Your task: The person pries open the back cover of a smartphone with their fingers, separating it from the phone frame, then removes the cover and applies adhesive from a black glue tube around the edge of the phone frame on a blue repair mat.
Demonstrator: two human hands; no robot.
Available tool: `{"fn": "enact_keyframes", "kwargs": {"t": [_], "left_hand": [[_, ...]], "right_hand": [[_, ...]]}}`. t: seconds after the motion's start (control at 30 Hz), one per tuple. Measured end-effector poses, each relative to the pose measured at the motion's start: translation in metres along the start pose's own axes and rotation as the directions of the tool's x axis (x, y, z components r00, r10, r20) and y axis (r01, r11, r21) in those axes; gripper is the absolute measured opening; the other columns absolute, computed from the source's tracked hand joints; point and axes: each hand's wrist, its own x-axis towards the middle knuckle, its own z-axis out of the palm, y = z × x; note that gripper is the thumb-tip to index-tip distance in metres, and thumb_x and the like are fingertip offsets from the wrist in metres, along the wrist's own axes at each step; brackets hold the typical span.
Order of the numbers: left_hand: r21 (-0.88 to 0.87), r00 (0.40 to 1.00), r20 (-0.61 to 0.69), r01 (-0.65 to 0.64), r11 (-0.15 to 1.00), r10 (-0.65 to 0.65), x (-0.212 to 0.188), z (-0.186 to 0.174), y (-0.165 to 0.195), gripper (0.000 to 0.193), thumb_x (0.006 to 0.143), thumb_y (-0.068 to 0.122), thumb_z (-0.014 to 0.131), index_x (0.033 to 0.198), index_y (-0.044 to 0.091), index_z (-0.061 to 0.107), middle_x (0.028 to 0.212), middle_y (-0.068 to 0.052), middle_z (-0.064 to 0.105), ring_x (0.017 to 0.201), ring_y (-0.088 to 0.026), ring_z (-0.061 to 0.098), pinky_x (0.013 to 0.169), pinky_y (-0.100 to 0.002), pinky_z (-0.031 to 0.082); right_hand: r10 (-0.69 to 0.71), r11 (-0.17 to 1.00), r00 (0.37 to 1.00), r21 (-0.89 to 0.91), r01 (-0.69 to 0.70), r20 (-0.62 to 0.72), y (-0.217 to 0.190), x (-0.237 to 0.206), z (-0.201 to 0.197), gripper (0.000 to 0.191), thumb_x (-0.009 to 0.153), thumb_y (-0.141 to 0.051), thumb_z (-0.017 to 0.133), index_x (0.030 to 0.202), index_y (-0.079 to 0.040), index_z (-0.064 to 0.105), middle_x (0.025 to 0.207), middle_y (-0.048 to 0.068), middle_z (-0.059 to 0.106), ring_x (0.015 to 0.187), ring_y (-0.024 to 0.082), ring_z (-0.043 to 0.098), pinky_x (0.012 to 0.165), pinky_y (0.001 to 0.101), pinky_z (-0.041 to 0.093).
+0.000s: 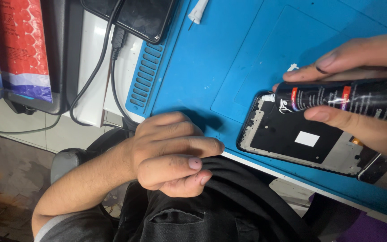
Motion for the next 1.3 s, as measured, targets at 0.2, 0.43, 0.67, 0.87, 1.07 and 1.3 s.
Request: {"fn": "enact_keyframes", "kwargs": {"t": [0.2, 0.43, 0.67, 0.87, 1.07, 1.3], "left_hand": [[-0.001, 1.000, -0.007, 0.006, 1.000, -0.006, 0.000, 0.001, 0.000, 0.033, 0.101, 0.012, 0.070, 0.118, 0.007, 0.042, 0.102, -0.015, 0.074, 0.065, -0.017, 0.062, 0.060, -0.032, 0.043], [-0.005, 1.000, 0.010, 0.013, 1.000, -0.013, 0.001, -0.001, 0.001, 0.033, 0.101, 0.010, 0.070, 0.120, 0.007, 0.043, 0.104, -0.014, 0.074, 0.068, -0.018, 0.063, 0.062, -0.033, 0.044], [-0.004, 1.000, 0.015, 0.013, 1.000, -0.013, 0.002, -0.002, 0.001, 0.033, 0.101, 0.010, 0.070, 0.119, 0.007, 0.043, 0.104, -0.014, 0.074, 0.068, -0.018, 0.063, 0.063, -0.033, 0.045], [-0.012, 1.000, 0.022, 0.008, 1.000, -0.008, 0.002, -0.002, 0.000, 0.032, 0.101, 0.009, 0.071, 0.117, 0.006, 0.043, 0.104, -0.014, 0.074, 0.069, -0.019, 0.064, 0.063, -0.033, 0.045], [-0.018, 0.999, 0.031, 0.023, 1.000, -0.022, 0.001, -0.003, 0.000, 0.033, 0.100, 0.010, 0.070, 0.118, 0.007, 0.043, 0.103, -0.015, 0.074, 0.069, -0.020, 0.066, 0.062, -0.033, 0.047], [-0.017, 0.999, 0.017, 0.041, 0.999, -0.040, 0.000, -0.003, 0.002, 0.041, 0.100, 0.012, 0.069, 0.127, 0.006, 0.040, 0.104, -0.016, 0.074, 0.066, -0.017, 0.064, 0.061, -0.032, 0.047]], "right_hand": [[-0.010, 0.998, 1.000, -0.070, 0.010, 0.001, 0.001, -0.001, -0.001, 0.049, 0.087, 0.000, 0.067, 0.129, -0.006, 0.044, 0.121, 0.018, 0.068, 0.120, 0.030, 0.069, 0.103, 0.0433, 0.057], [0.038, 0.999, 0.999, 0.006, -0.039, 0.015, -0.002, -0.002, 0.000, 0.053, 0.084, 0.000, 0.071, 0.130, -0.011, 0.047, 0.119, 0.016, 0.069, 0.122, 0.029, 0.070, 0.100, 0.0404, 0.059], [-0.011, 0.999, 1.000, -0.043, 0.012, 0.016, 0.004, -0.005, 0.003, 0.057, 0.081, 0.001, 0.073, 0.130, -0.010, 0.046, 0.122, 0.018, 0.067, 0.122, 0.030, 0.069, 0.099, 0.0402, 0.059], [-0.060, 0.994, 0.998, -0.091, 0.060, 0.003, 0.001, -0.004, 0.003, 0.056, 0.084, 0.002, 0.071, 0.130, -0.010, 0.043, 0.123, 0.018, 0.066, 0.122, 0.031, 0.068, 0.100, 0.0408, 0.059], [0.014, 0.998, 0.998, 0.057, -0.011, -0.054, 0.002, -0.005, 0.012, 0.049, 0.086, 0.003, 0.067, 0.128, -0.008, 0.046, 0.129, 0.017, 0.062, 0.124, 0.033, 0.067, 0.102, 0.0417, 0.058], [-0.158, 0.958, 0.970, 0.208, 0.196, -0.184, 0.074, -0.040, 0.016, 0.039, 0.094, -0.013, 0.073, 0.129, -0.010, 0.056, 0.125, 0.011, 0.069, 0.115, 0.025, 0.074, 0.104, 0.0400, 0.067]]}}
